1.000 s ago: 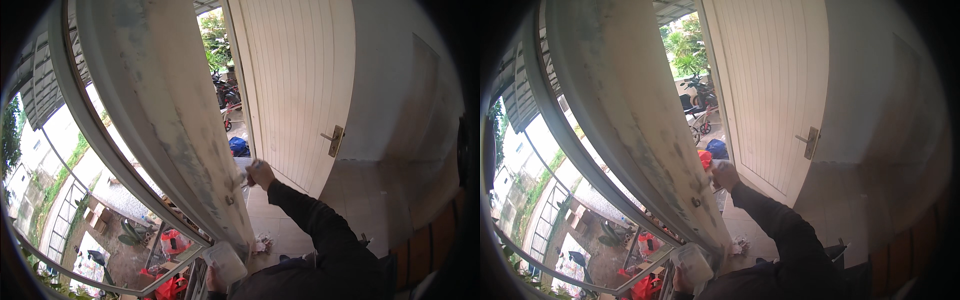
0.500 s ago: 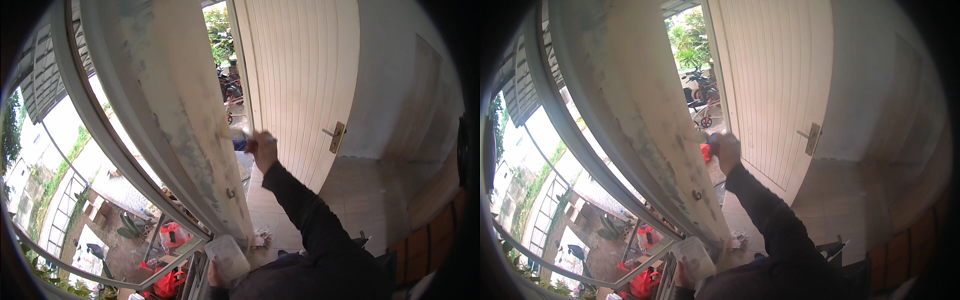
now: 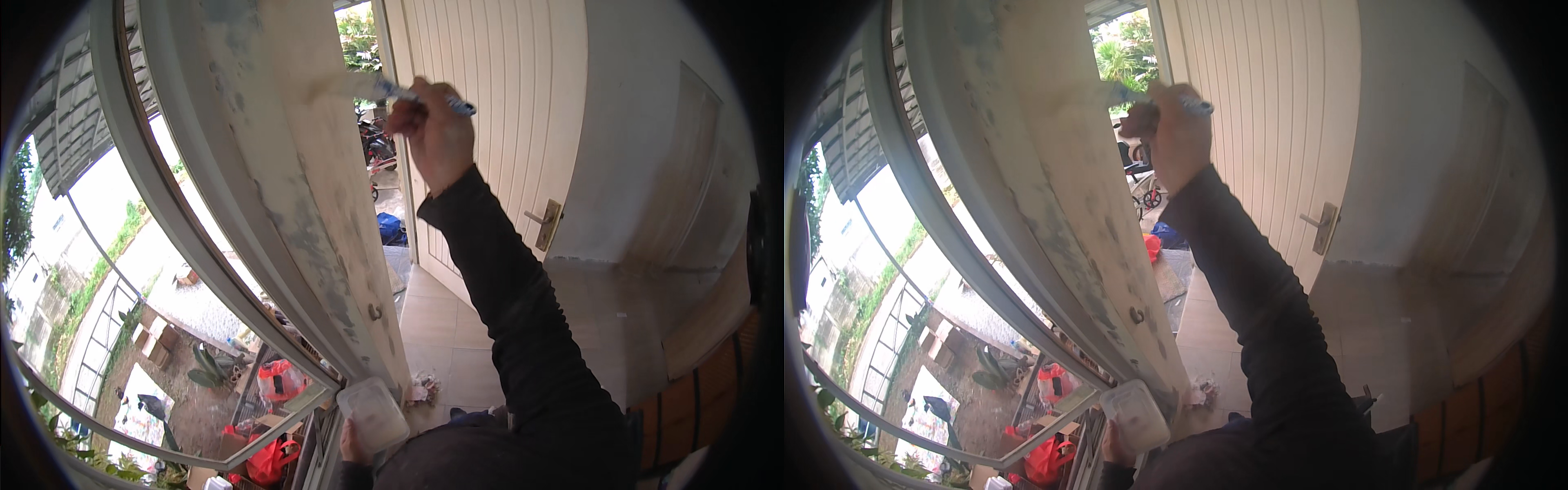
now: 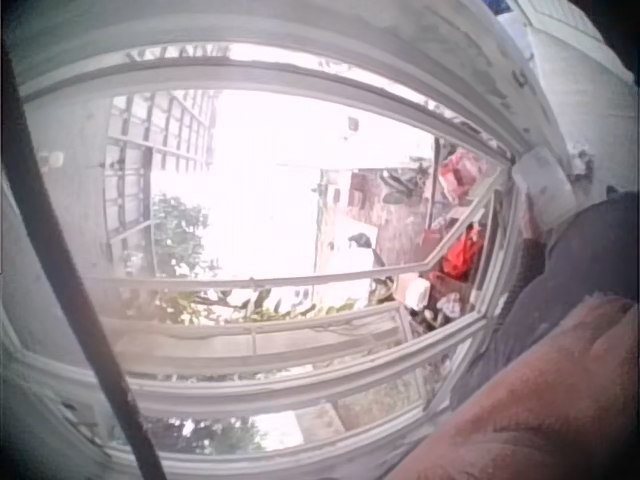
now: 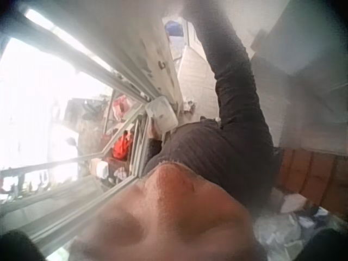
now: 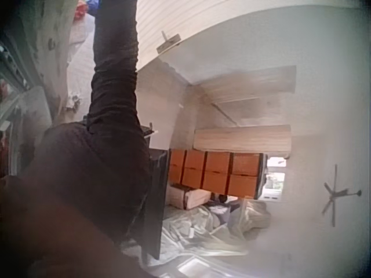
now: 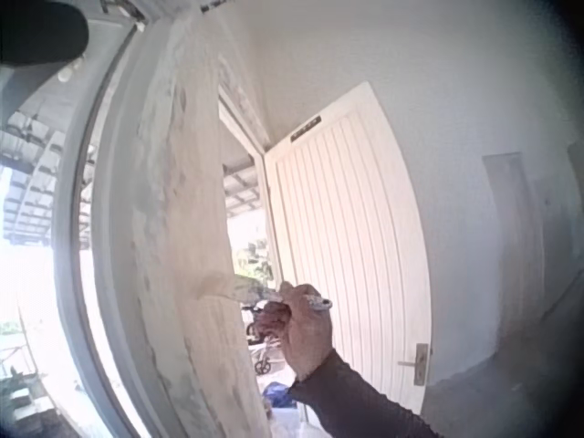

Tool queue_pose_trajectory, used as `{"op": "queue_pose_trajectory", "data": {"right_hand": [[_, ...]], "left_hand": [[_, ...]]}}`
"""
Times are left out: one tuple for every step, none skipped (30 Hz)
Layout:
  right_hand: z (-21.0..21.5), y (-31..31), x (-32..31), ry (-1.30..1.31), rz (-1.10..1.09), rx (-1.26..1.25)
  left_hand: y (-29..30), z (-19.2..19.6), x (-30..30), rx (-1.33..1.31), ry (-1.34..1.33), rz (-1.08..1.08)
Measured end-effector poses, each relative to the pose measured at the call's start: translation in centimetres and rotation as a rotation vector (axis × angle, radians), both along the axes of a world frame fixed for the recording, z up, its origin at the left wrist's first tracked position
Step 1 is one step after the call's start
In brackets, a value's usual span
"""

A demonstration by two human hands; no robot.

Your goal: The person paints a white door frame using a paintbrush and a small container of white paint. They repeatedly dip the brush and apply paint to the vertical and horizontal sections of the frame while sitting on the floor.

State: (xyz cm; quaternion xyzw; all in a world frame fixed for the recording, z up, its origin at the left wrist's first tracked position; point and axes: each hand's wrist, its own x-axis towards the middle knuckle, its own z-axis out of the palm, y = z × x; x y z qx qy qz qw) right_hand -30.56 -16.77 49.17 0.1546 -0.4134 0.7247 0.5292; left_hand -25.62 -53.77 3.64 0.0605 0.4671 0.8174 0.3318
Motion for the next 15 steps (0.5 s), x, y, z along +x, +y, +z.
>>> {"op": "queue_pose_trajectory", "data": {"right_hand": [[0.7, -0.2, 0.2, 0.095, 0.048, -0.059], [0.1, 0.6, 0.1, 0.091, 0.078, -0.080], [-3.3, 2.4, -1.5, -0.013, -0.109, 0.063], [-6.6, 1.3, -1.4, -0.126, -0.062, -0.014], [-9.9, 0.2, -1.4, -0.234, -0.007, -0.098], [-14.8, -0.5, -1.4, -0.302, 0.018, -0.232], [-19.5, -0.3, -0.8, -0.369, -0.011, -0.269], [-23.5, -0.4, 0.5, -0.534, -0.091, -0.228], [-26.9, -0.1, 1.1, -0.699, -0.144, -0.232], [-29.3, 0.5, 1.8, -0.904, -0.164, -0.196], [-29.4, 0.2, 2.0, -0.953, -0.154, -0.161], [-28.5, 0.3, 1.9, -0.993, -0.151, -0.123], [-27.0, 0.7, 2.1, -1.032, -0.156, -0.084], [-24.1, 0.2, 2.0, -0.930, -0.122, -0.064], [-19.9, -1.4, 1.6, -0.826, -0.103, -0.068]], "left_hand": [[-0.2, 0.2, 0.3, 0.009, -0.013, -0.003], [0.0, 0.6, 0.4, 0.024, -0.023, -0.013], [0.2, 0.8, 0.3, 0.037, -0.026, -0.023], [0.2, 1.0, 0.3, 0.047, -0.040, -0.012], [0.1, 1.1, 0.3, 0.054, -0.054, 0.002], [-0.1, 1.2, 0.4, 0.061, -0.066, 0.020], [-0.2, 1.5, 0.3, 0.049, -0.065, 0.019], [-0.4, 1.8, 0.2, 0.037, -0.065, 0.019], [-0.3, 1.9, 0.1, 0.028, -0.065, 0.012], [-0.1, 1.4, -0.2, 0.023, -0.062, 0.025], [-0.6, 0.4, -0.3, 0.002, -0.062, 0.044], [-0.6, 0.1, -0.6, -0.013, -0.055, 0.058], [-0.5, -0.2, -0.8, -0.009, -0.041, 0.045], [-0.2, -0.3, -0.9, -0.006, -0.028, 0.034], [-0.5, -0.3, -0.9, -0.015, -0.018, 0.034]]}}
